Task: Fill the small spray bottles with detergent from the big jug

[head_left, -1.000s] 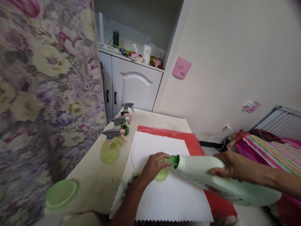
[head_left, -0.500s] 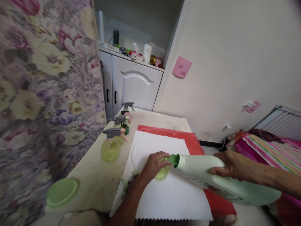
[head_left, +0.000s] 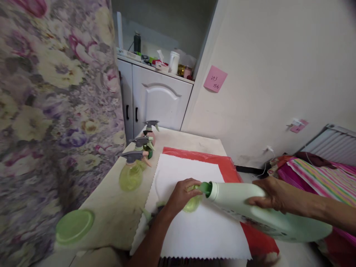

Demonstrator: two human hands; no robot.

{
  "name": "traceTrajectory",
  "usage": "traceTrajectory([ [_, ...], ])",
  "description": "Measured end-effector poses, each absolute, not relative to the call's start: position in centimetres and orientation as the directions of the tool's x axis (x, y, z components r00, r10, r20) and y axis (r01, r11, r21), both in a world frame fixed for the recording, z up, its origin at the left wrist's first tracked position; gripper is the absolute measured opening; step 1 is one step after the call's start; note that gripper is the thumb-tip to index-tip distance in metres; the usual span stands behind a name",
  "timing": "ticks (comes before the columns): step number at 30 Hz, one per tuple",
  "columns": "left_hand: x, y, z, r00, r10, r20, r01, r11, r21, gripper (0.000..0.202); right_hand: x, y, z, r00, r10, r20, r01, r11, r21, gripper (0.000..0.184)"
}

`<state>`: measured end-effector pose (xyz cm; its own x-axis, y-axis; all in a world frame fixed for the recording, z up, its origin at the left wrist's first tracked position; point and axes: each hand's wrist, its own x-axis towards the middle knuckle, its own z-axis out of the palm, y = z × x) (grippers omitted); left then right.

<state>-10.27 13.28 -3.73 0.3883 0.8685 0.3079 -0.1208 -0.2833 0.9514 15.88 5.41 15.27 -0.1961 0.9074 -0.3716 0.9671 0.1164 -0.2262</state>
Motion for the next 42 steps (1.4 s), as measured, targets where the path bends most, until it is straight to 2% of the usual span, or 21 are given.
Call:
traceTrajectory([
  [42,-10.2,13.35,-4.29,0.392,0.857,0.333,-0.115,-0.314,0.943,0.023,15.74,5.27,15.53,-0.181,0.917,-0.356,0.968,0.102,-0.231,0.05],
])
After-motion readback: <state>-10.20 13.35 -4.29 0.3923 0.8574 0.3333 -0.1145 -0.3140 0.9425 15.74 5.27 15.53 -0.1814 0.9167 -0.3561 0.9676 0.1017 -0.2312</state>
